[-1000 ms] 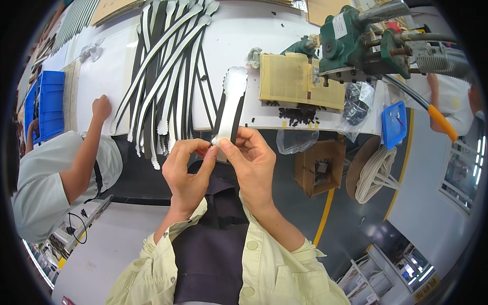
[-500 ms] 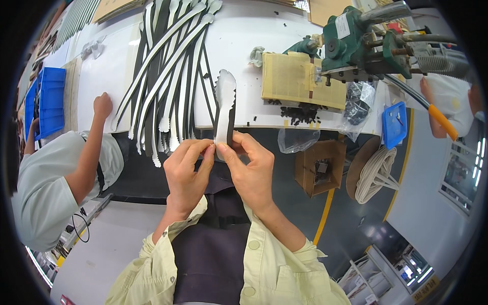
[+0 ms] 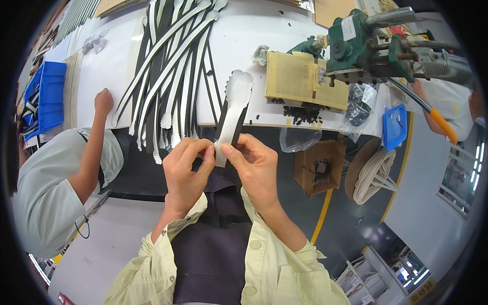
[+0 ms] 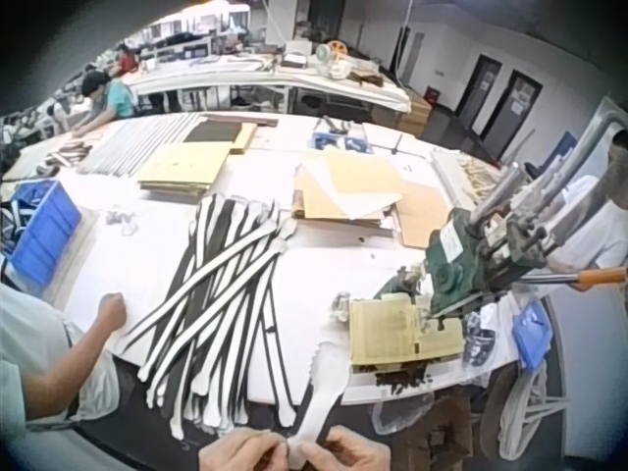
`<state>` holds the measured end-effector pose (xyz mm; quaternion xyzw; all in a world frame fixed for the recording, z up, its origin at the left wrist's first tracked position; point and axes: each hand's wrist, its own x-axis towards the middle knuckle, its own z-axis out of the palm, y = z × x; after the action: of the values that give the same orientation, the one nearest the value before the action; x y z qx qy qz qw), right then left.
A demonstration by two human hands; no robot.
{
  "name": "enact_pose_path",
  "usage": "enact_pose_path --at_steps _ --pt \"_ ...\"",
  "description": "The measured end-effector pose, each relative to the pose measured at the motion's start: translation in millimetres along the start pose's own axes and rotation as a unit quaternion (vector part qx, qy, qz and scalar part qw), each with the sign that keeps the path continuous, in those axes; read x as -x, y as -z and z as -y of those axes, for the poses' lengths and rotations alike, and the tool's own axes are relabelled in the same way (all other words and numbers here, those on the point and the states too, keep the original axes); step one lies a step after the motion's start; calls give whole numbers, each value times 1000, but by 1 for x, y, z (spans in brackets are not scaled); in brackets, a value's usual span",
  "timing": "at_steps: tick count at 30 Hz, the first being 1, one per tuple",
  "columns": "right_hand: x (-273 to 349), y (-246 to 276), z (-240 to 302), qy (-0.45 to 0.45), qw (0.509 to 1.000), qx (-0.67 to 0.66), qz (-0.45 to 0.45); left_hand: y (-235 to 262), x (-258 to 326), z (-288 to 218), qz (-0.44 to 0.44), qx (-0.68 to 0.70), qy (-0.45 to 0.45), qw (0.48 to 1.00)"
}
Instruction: The person assembles long, flexible black and white cable-like components by hand at a factory workstation. They repeatedly pick up the components, align the ends, and press them together to join them. After assembling a batch, the person gathers the finished items and carries them to a different table in the facility.
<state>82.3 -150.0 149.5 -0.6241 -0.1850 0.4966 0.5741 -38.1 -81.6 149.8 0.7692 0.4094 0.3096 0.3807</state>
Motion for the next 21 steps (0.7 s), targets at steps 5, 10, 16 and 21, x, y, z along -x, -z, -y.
enact_pose_path --at_steps 5,10,16,21 --pt "-1 1 -4 8 1000 -23 -15 2 0 -4 10 20 8 1000" --pt "0 4 -4 27 994 102 -4 6 0 -1 32 0 5 999" --pt "0 4 -2 36 988 149 19 3 4 1 17 -33 -28 999" --pt "1 1 -2 4 996 90 11 4 5 4 22 -21 -25 999"
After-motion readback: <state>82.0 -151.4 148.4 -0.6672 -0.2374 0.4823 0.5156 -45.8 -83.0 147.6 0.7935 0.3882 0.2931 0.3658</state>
